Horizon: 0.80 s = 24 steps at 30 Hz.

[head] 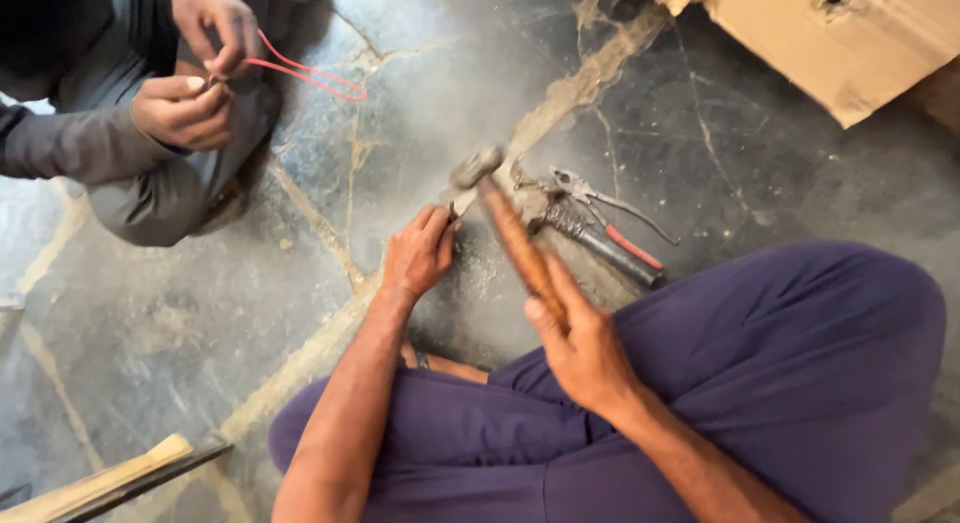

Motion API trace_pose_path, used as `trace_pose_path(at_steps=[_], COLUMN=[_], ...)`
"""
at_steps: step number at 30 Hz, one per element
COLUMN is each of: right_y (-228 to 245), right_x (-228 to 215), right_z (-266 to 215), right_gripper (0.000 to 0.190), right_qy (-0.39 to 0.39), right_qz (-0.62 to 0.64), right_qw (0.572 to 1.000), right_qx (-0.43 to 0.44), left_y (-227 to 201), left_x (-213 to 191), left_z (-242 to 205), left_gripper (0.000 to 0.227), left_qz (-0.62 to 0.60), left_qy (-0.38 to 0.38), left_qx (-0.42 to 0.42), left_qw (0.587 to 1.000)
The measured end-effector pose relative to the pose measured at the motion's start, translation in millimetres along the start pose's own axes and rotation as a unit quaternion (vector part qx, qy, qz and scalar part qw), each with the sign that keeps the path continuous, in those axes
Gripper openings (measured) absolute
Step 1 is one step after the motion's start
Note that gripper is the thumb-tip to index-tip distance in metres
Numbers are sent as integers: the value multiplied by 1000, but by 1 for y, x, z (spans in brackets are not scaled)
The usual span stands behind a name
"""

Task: The person sits on the floor and uses a hammer and a metal rod to strike a small cylindrical metal part. They repeatedly hit the part on the floor, occasionally inspecting it by hand. Another person is visible nearby handling a red wire.

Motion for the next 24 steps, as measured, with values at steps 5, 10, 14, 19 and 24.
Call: trace_pose_path(at_steps=[5,10,14,19,24], right_y=[-9,-21,-26,-30,-31], right_x=[-18,-22,-21,-19,-22], right_z=[12,16,21,20,21], right_gripper=[57,51,51,52,58], right_qy=[-50,-9,-19,-21,-29], right_qz=[64,222,281,306,315], right_qw=[996,950,925,916,904], right_qx=[45,218,254,258,287], left_y=[0,-14,-60,-98,-74], left_x=[0,-9,1,7,-25], left_z=[3,-6,-16,-18,-30], left_gripper=[14,19,26,51,124], left_qz=[-105,-154,-26,46,100], left_qy=[-100,-137,16,186,108], left_qx=[-97,-145,-38,10,-59], left_qw=[985,968,999,981,987])
Point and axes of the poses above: each hand's wrist, its own z-axis towards the middle knuckle, its own x-axis out of the palm, y = z × x, the point moved 3 cm from there along z, towards the middle knuckle, and after that the axes turned 6 degrees about -z, right-handed, at the moved point
